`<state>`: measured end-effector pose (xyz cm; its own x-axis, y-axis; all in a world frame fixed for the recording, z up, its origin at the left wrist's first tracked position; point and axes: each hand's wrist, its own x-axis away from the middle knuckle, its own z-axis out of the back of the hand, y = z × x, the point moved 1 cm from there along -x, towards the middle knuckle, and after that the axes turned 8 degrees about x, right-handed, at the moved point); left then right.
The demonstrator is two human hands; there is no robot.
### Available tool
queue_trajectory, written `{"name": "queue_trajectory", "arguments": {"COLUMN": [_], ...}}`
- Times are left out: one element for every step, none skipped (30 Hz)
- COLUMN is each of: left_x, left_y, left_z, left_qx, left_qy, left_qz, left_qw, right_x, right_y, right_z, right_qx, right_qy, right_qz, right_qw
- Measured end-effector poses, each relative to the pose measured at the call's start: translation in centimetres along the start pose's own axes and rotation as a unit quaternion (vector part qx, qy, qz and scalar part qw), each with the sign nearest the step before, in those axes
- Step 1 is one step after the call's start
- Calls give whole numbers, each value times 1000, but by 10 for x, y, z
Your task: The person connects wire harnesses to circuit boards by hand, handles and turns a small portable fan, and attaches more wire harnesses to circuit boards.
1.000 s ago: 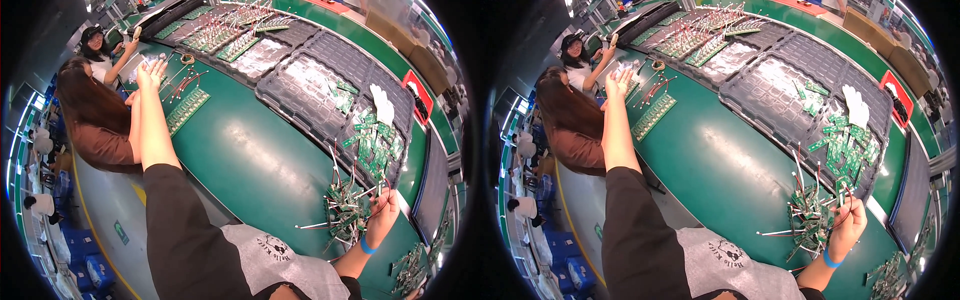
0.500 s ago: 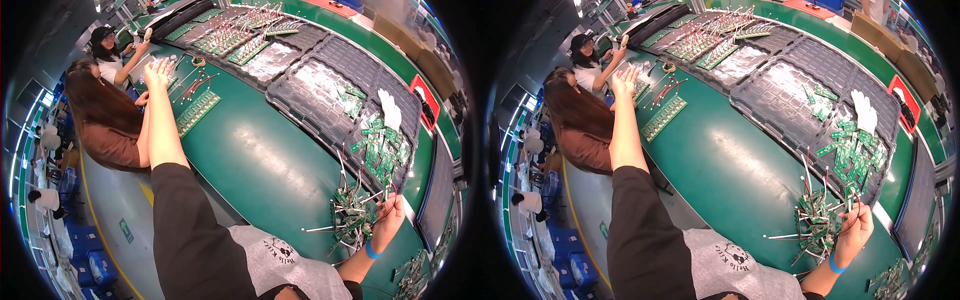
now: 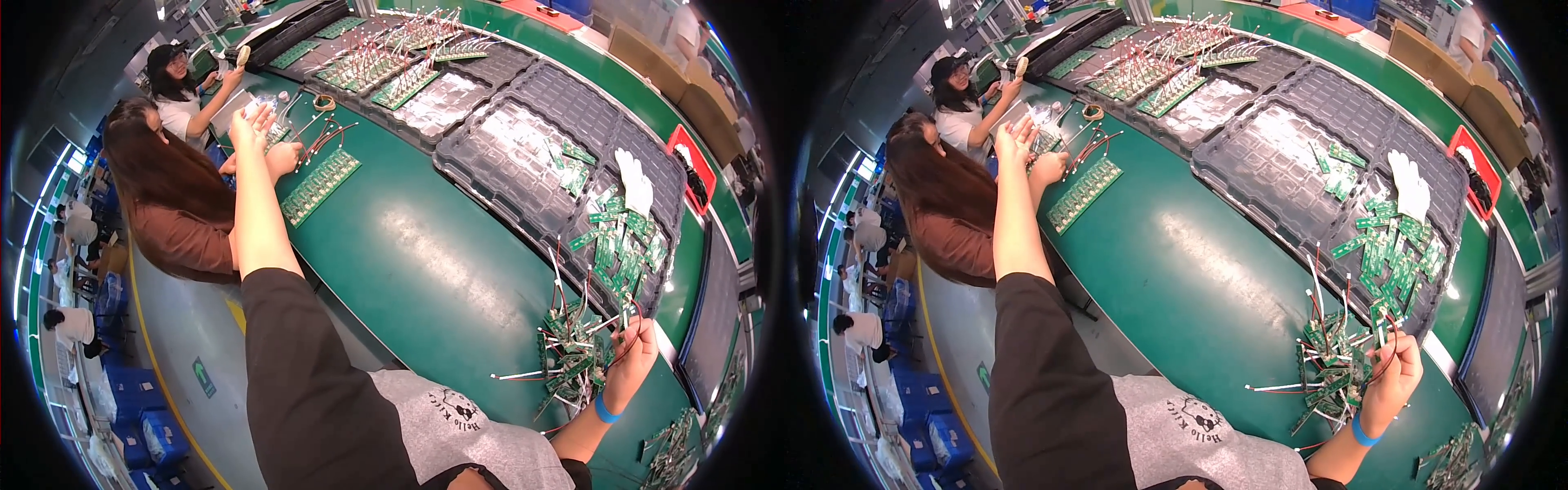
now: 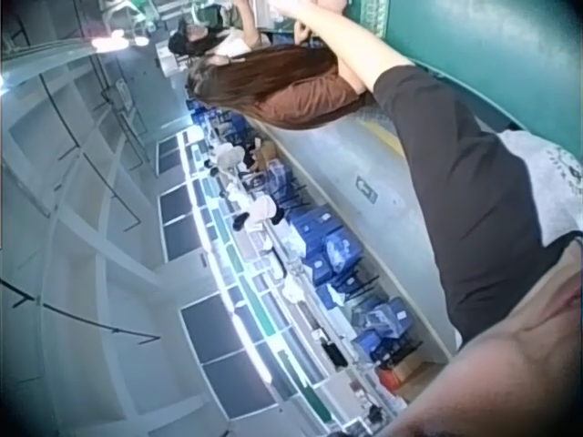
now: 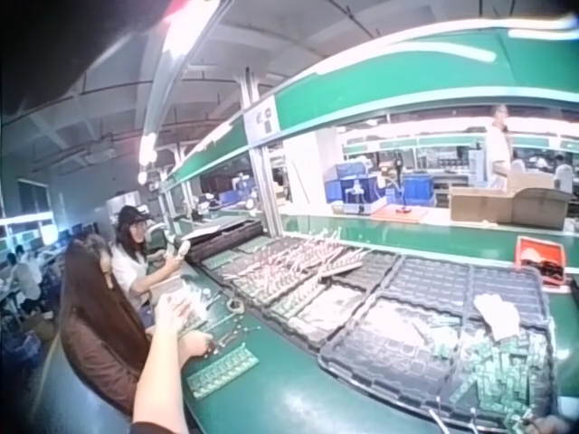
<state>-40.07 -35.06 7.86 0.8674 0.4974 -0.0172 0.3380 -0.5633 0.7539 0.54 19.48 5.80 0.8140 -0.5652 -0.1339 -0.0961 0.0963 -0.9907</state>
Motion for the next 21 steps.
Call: {"name": "queue_trajectory", "arguments": {"left_x": [1,1,2,1,-1,-2,-3,-3,-3,-2,-2,-2,-4,-5,-7,-9,-11,-12,-12,-11,-11], "left_y": [1,0,0,-1,0,1,1,0,0,-2,-4,-7,-7,-7,-4,-4,-6,-7,-8,-12,-14], "left_z": [-2,-4,-6,-6,-5,-4,-5,-5,-5,-6,-7,-9,-7,-5,-2,-1,1,3,3,2,1], "left_qx": [-15,-14,-22,-30,-30,-26,-22,-22,-10,2,3,3,2,2,-6,-12,-12,-36,-61,-40,-40], "left_qy": [4,3,7,13,13,17,21,21,23,25,24,21,18,19,7,-5,-6,3,12,21,20], "left_qz": [5,6,-2,-12,-12,-12,-11,-11,-6,1,3,8,10,11,6,2,4,3,3,31,32], "left_qw": [1000,1000,1000,999,999,999,999,999,1000,1000,1000,1000,1000,1000,1000,1000,1000,999,998,998,998], "right_x": [1,1,1,1,0,0,0,0,-1,0,0,0,0,0,1,1,0,0,-1,-1,-1], "right_y": [-1,-2,-2,-1,-1,-1,-1,-1,-1,-1,0,0,1,2,1,-1,-1,0,2,4,5], "right_z": [0,1,2,3,3,2,2,2,2,3,4,4,4,4,2,-1,-3,0,0,0,0], "right_qx": [-1,-1,-1,-4,-8,-8,-7,-7,-7,-6,-6,-4,-6,-9,-8,-11,-13,-9,-8,-14,-20], "right_qy": [-1,-2,0,-2,-5,-5,-5,-5,-5,-2,0,2,5,7,7,5,2,-11,-9,-3,3], "right_qz": [2,3,4,4,4,3,2,0,0,-2,-3,-4,-4,-5,-5,-2,2,2,1,5,9], "right_qw": [1000,1000,1000,1000,1000,1000,1000,1000,1000,1000,1000,1000,1000,1000,1000,1000,1000,1000,1000,1000,1000]}}
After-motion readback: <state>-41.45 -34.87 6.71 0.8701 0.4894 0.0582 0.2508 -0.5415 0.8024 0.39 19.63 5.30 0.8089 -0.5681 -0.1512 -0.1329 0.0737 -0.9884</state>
